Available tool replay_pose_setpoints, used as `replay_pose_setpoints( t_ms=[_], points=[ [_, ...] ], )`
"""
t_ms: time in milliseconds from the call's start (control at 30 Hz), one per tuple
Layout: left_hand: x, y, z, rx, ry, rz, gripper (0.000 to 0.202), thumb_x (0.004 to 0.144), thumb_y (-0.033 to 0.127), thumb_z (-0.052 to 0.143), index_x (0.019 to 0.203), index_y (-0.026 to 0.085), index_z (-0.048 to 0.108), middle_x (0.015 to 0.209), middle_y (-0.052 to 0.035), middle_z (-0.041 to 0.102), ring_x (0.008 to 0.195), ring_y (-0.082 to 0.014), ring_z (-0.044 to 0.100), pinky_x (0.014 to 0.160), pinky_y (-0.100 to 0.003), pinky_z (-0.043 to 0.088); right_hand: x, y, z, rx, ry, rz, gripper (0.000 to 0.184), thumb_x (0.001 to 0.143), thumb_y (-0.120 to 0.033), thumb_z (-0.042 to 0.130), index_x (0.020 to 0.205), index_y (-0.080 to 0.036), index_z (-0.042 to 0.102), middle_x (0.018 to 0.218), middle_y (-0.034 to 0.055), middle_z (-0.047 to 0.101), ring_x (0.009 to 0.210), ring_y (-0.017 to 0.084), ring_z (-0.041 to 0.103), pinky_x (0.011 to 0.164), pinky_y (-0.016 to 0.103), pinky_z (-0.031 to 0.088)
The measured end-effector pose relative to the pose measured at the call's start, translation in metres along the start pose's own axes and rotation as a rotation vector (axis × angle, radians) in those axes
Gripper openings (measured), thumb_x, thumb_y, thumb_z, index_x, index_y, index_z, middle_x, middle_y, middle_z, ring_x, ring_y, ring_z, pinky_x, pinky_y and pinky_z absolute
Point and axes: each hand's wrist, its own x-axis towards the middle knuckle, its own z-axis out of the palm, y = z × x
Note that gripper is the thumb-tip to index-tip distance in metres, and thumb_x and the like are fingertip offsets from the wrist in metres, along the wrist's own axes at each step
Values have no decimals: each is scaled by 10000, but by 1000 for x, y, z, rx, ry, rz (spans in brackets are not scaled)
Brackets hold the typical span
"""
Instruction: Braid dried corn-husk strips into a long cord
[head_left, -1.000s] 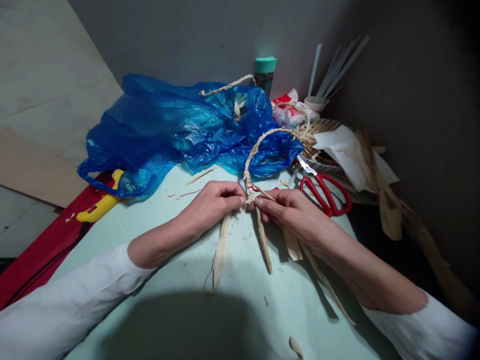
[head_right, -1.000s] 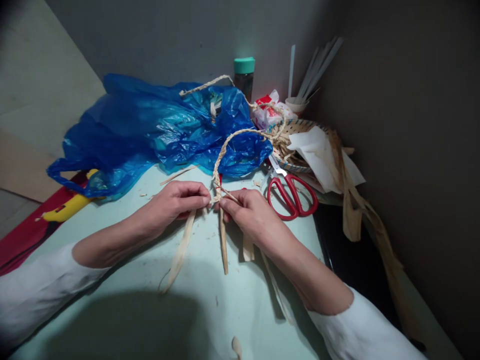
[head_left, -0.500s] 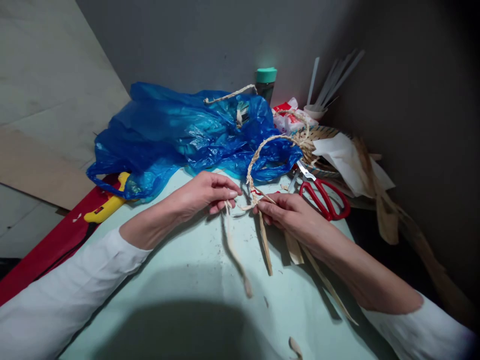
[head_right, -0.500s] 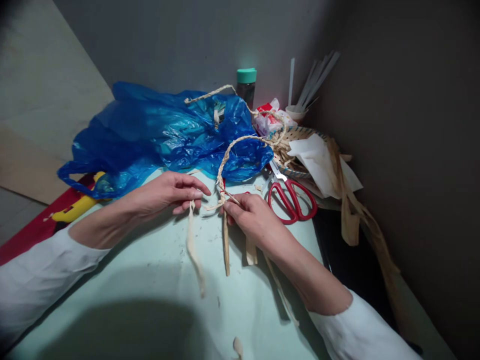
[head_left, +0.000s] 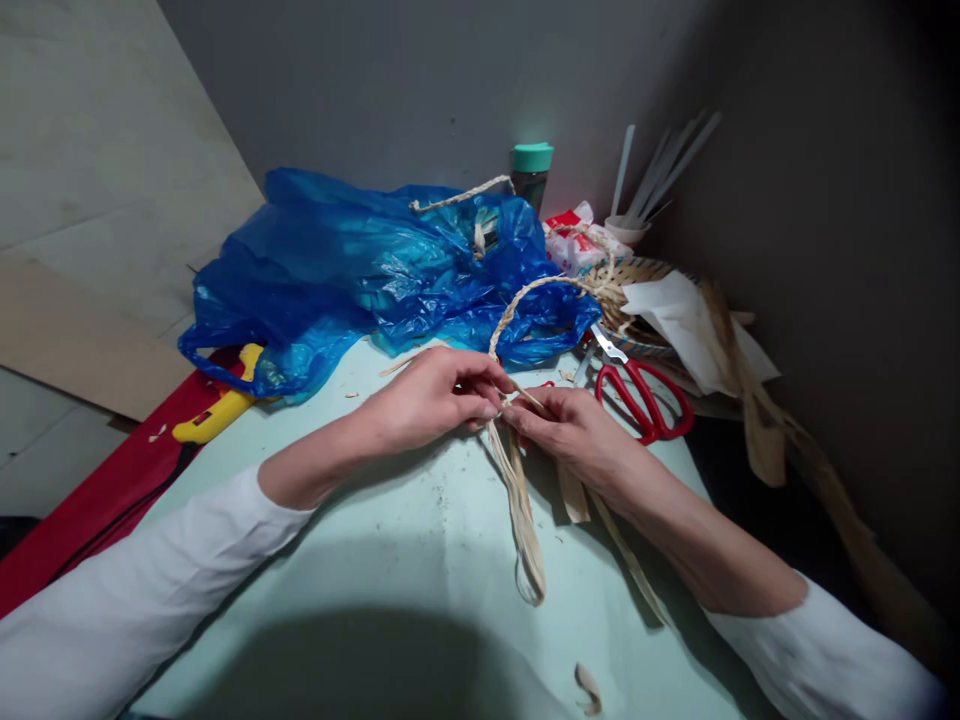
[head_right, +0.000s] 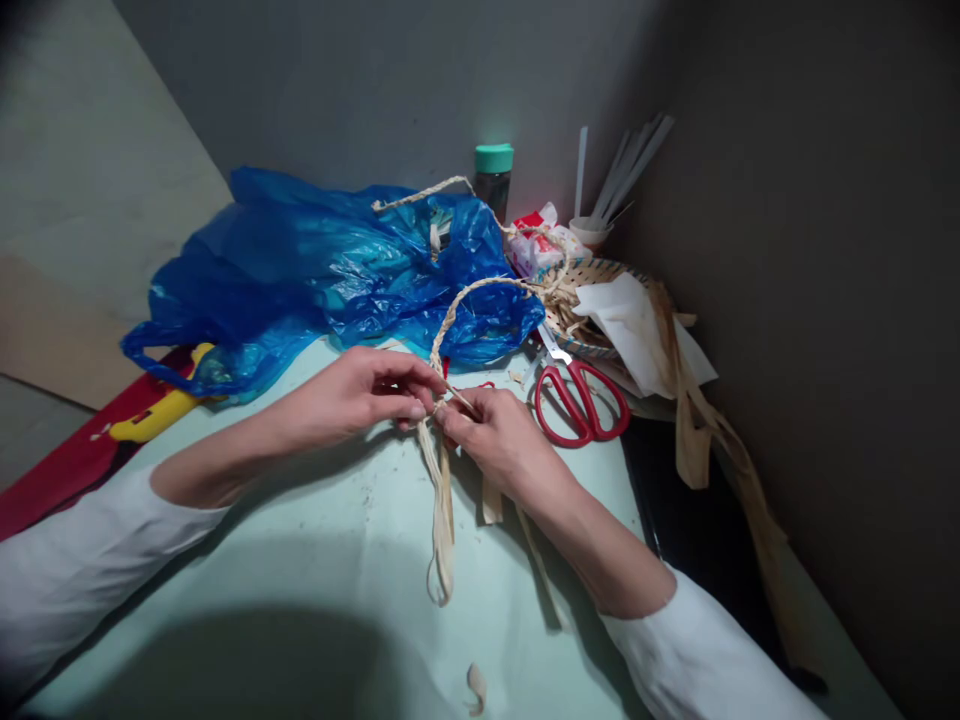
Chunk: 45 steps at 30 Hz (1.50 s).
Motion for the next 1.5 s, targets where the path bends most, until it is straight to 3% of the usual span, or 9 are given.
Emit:
replay_pose_setpoints(
  t_ms=[167,300,433,533,833,1033,1200,1333,1500],
  points=[
    [2,-9,15,188,187,114,198,761,170,597,943,162,675,945,-53,661,772,-137,593,717,-264,475,-1,-5,1,58,-32,-2,437,825,-535,542,581,-182,464,568,-33,395,550,104,325,536,254,245],
    [-1,-13,19,136,297,59,214,726,229,658,926,170,610,875,-22,633,661,-109,561,592,-227,441,-2,-7,1,64,-27,-3,433,823,-532,554,582,-176,492,559,-34,400,548,105,329,539,253,253],
    [-3,-17,20,31,199,-103,163,779,310,609,844,164,577,696,-2,620,455,-75,460,445,-209,333,-4,-7,0,75,-23,9,367,854,-434,517,610,-163,558,557,-28,424,533,103,331,522,246,260],
    [-2,-17,20,-41,122,-164,193,787,330,592,732,146,570,626,-21,615,441,-77,442,440,-211,308,-3,-7,0,52,-32,0,330,864,-370,492,628,-159,584,572,-16,453,549,108,356,525,242,275],
    [-8,-1,29,410,326,-63,126,777,213,522,680,160,582,603,16,530,567,-110,433,551,-244,294,-1,-5,8,173,46,68,418,833,-438,563,522,-181,452,461,-67,314,440,75,250,479,252,184],
    [-13,3,32,527,326,-44,165,835,239,509,718,161,596,657,-11,576,606,-130,472,596,-264,322,-3,-7,10,144,120,60,386,843,-402,531,539,-166,560,461,-46,386,459,86,286,490,253,200],
    [-23,1,40,598,363,48,157,857,192,490,753,152,601,752,-38,595,685,-148,506,658,-285,360,-5,-15,10,89,160,38,370,825,-382,535,540,-154,595,503,-19,467,515,102,365,524,256,243],
    [-25,-3,41,436,418,44,189,857,210,508,711,164,619,754,-29,595,709,-143,534,672,-277,396,-4,-13,11,75,188,48,361,812,-383,533,559,-146,637,507,-16,484,515,102,364,527,257,246],
    [-17,-10,36,-129,278,-271,139,818,268,569,728,163,579,550,15,570,388,-82,433,392,-219,311,-3,-8,13,47,177,39,349,816,-368,527,559,-155,630,535,-8,535,531,106,407,550,257,283]
  ],
)
